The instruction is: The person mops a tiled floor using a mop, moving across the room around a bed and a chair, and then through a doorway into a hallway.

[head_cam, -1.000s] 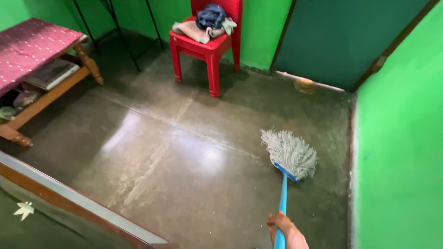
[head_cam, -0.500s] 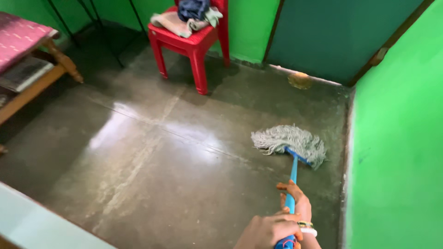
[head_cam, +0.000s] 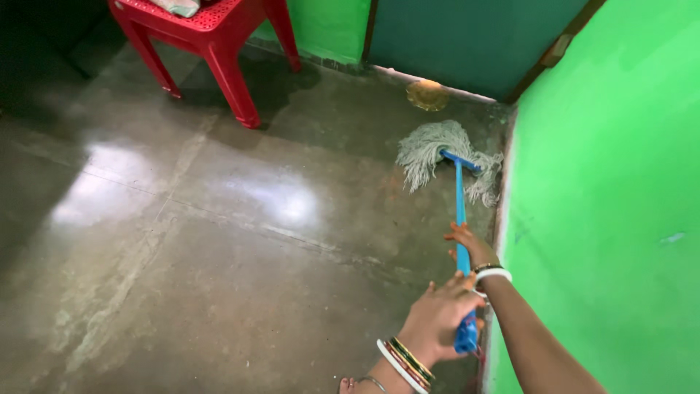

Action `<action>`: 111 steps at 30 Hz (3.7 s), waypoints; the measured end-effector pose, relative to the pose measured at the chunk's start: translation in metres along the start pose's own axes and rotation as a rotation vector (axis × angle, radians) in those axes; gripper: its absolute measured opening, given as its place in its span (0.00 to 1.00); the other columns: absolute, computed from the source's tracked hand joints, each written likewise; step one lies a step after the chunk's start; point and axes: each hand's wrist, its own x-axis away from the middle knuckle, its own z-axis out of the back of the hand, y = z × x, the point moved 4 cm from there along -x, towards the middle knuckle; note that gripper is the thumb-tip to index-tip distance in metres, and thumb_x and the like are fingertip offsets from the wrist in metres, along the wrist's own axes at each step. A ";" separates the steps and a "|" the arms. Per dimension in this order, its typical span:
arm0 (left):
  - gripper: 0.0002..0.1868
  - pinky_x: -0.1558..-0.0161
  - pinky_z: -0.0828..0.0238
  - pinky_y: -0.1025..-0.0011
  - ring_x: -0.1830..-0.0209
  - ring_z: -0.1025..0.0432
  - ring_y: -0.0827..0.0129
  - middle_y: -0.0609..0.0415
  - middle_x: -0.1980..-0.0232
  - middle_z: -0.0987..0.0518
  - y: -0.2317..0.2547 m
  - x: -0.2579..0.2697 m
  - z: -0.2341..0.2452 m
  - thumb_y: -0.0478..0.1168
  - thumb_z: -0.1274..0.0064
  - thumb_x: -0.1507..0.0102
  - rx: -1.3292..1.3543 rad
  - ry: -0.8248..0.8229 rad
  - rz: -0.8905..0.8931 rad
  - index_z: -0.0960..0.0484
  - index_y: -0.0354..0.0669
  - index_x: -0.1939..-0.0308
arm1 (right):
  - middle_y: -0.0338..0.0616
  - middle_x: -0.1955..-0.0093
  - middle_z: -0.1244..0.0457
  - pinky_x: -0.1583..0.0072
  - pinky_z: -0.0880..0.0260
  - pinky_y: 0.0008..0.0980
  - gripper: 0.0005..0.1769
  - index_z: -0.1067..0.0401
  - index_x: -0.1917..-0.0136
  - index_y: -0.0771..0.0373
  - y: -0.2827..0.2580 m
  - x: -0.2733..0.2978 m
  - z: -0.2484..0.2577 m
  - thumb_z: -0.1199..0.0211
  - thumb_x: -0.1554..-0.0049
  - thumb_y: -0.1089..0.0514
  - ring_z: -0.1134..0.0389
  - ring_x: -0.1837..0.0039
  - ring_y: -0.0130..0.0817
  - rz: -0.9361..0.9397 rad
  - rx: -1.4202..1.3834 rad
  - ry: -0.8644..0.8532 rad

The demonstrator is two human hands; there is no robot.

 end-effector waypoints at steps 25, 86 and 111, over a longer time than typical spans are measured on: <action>0.04 0.67 0.27 0.62 0.68 0.23 0.56 0.53 0.67 0.20 0.213 0.225 0.265 0.40 0.43 0.42 0.081 -0.281 -0.331 0.20 0.45 0.68 | 0.41 0.56 0.26 0.50 0.25 0.40 0.16 0.21 0.52 0.53 -0.524 0.153 0.068 0.29 0.50 0.45 0.25 0.51 0.46 -0.569 -0.009 0.117; 0.04 0.36 0.27 0.63 0.46 0.21 0.60 0.52 0.56 0.18 0.047 0.134 0.278 0.34 0.43 0.34 0.416 0.096 -0.271 0.23 0.41 0.63 | 0.51 0.37 0.34 0.39 0.29 0.46 0.15 0.23 0.45 0.59 -0.398 -0.014 -0.049 0.39 0.46 0.59 0.38 0.28 0.42 -0.596 -1.250 0.555; 0.05 0.59 0.32 0.62 0.62 0.31 0.57 0.51 0.56 0.26 -0.102 -0.116 0.181 0.31 0.46 0.38 0.863 0.190 0.372 0.23 0.41 0.59 | 0.44 0.28 0.39 0.32 0.37 0.46 0.20 0.22 0.51 0.62 -0.076 -0.242 -0.036 0.42 0.55 0.54 0.48 0.21 0.46 -0.168 -0.407 0.145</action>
